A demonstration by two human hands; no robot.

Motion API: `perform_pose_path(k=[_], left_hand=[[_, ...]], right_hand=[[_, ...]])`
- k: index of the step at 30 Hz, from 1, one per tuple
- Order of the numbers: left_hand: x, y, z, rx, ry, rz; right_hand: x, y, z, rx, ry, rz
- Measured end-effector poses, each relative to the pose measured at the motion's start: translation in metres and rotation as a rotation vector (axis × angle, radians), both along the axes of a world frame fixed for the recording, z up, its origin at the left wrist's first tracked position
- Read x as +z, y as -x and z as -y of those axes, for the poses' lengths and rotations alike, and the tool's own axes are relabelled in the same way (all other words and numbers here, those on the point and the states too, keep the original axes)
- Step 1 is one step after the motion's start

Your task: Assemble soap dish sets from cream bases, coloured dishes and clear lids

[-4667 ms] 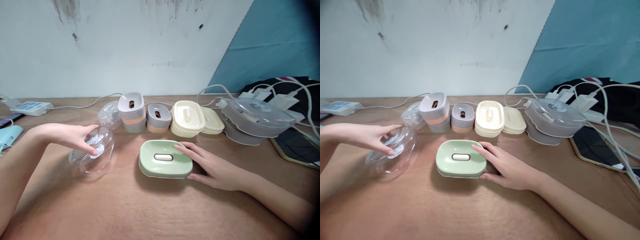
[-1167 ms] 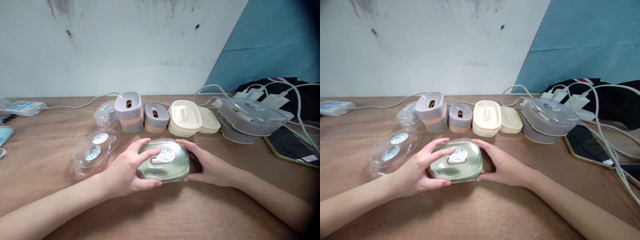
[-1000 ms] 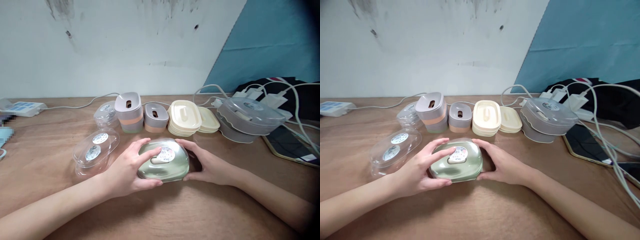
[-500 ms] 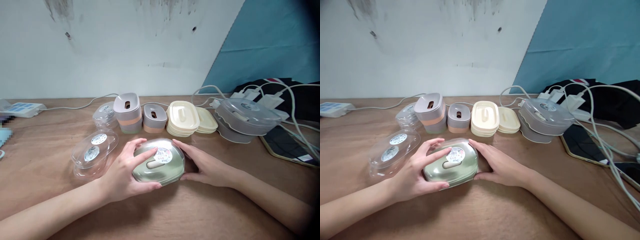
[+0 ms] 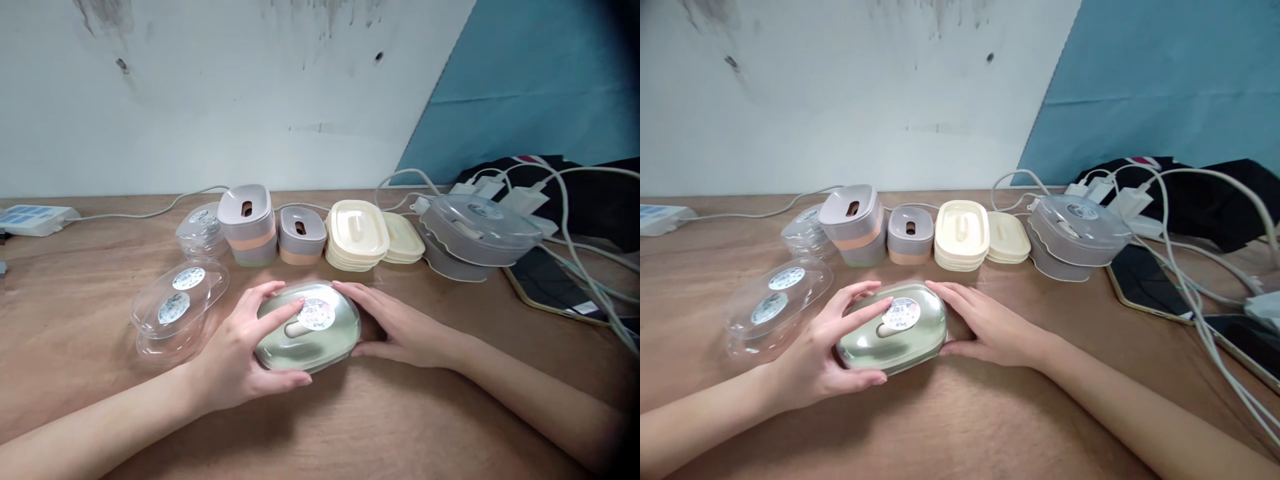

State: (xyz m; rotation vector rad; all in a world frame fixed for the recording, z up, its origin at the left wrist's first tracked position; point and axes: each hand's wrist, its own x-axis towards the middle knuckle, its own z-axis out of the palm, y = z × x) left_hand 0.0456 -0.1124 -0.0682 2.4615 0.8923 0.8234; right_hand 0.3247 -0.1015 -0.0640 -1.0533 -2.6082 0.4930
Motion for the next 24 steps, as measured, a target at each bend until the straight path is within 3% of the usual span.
perform_pose_path(k=[7,13,24], left_hand=[[0.0036,0.0047,-0.0002,-0.058,-0.015,-0.075],[-0.0019,0.0048,-0.0039,-0.067,-0.087,-0.019],[0.0056,0.0033,-0.0039,-0.086,0.044,-0.065]], right_hand=[[0.0003,-0.0004,-0.0004,0.006,0.006,0.018],[-0.0017,-0.0016,-0.0005,-0.004,-0.017,0.013],[-0.0022,-0.0024,-0.0001,-0.046,0.03,-0.068]])
